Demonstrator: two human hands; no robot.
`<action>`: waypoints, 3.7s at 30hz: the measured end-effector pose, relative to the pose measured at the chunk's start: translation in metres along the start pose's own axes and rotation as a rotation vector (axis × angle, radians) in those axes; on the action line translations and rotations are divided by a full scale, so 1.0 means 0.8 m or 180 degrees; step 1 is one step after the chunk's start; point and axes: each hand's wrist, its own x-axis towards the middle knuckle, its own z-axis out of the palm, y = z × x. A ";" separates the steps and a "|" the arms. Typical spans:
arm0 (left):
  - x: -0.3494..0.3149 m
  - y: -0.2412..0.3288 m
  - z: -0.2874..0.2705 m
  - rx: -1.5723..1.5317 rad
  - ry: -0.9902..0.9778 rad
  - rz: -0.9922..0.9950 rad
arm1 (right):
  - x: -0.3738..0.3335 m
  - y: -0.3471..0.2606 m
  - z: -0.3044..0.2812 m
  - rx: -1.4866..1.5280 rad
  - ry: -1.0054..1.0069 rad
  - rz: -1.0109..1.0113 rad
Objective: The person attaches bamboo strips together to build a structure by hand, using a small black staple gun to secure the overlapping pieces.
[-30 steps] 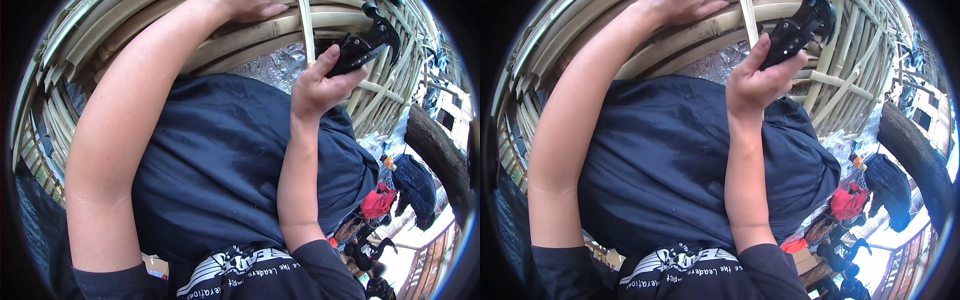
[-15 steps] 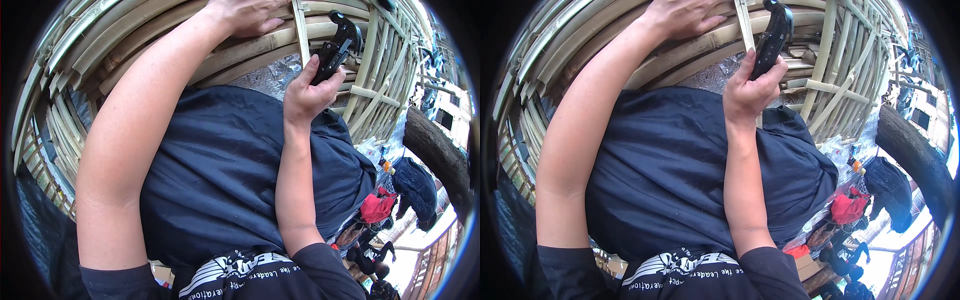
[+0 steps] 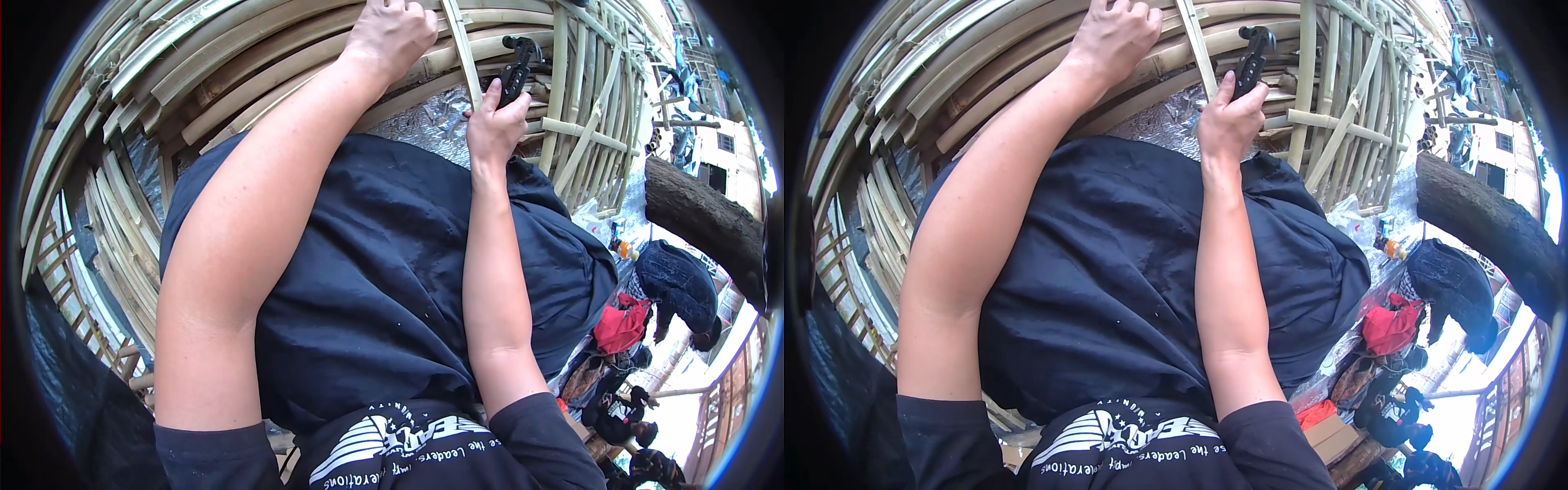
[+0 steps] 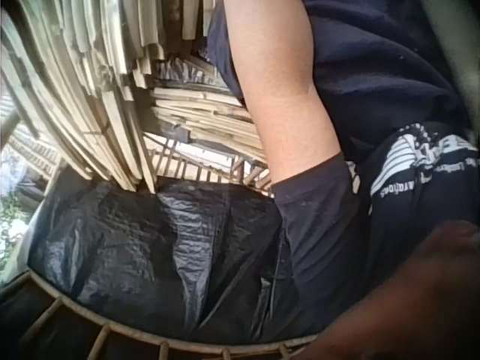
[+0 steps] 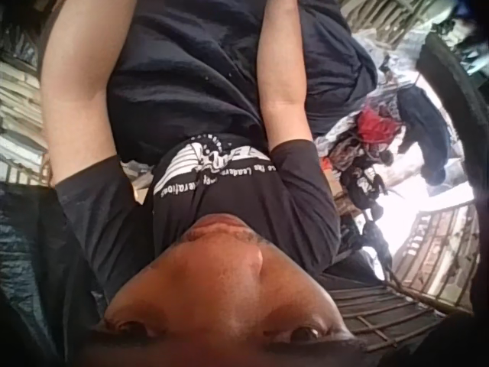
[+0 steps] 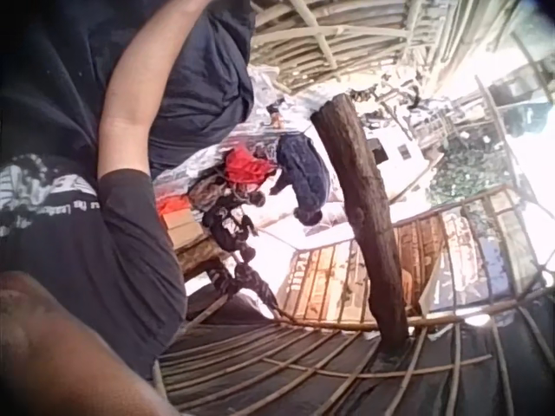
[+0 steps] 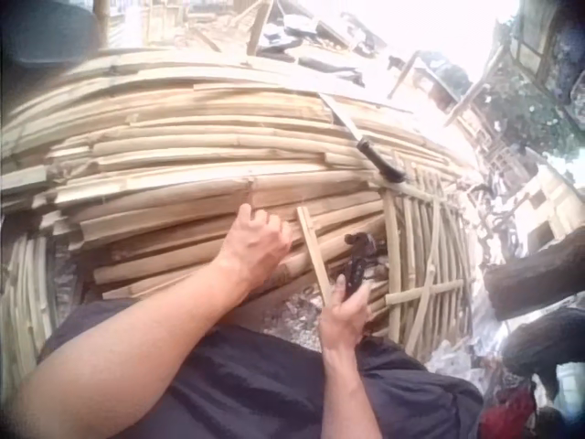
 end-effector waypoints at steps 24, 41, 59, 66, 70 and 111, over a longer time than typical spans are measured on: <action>-0.003 0.026 0.013 0.0379 -0.0078 -0.0084 | -0.005 -0.009 -0.001 0.0159 -0.0106 0.0130; 0.001 0.012 -0.004 0.0095 -0.0641 0.0048 | -0.002 -0.009 -0.007 0.0400 -0.0114 0.0157; -0.013 0.003 -0.008 0.0493 -0.0673 -0.0120 | 0.121 -0.032 0.033 0.0511 0.0038 -0.0721; -0.022 0.001 0.000 0.0582 -0.0487 0.0401 | 0.170 -0.024 0.061 0.0428 -0.0258 0.0043; -0.020 0.008 -0.005 0.1049 -0.0499 0.0628 | 0.166 -0.017 0.066 0.0366 -0.0225 0.0034; -0.012 -0.022 -0.001 -0.0527 -0.0200 0.0319 | 0.096 -0.021 0.016 0.0208 -0.0951 -0.0058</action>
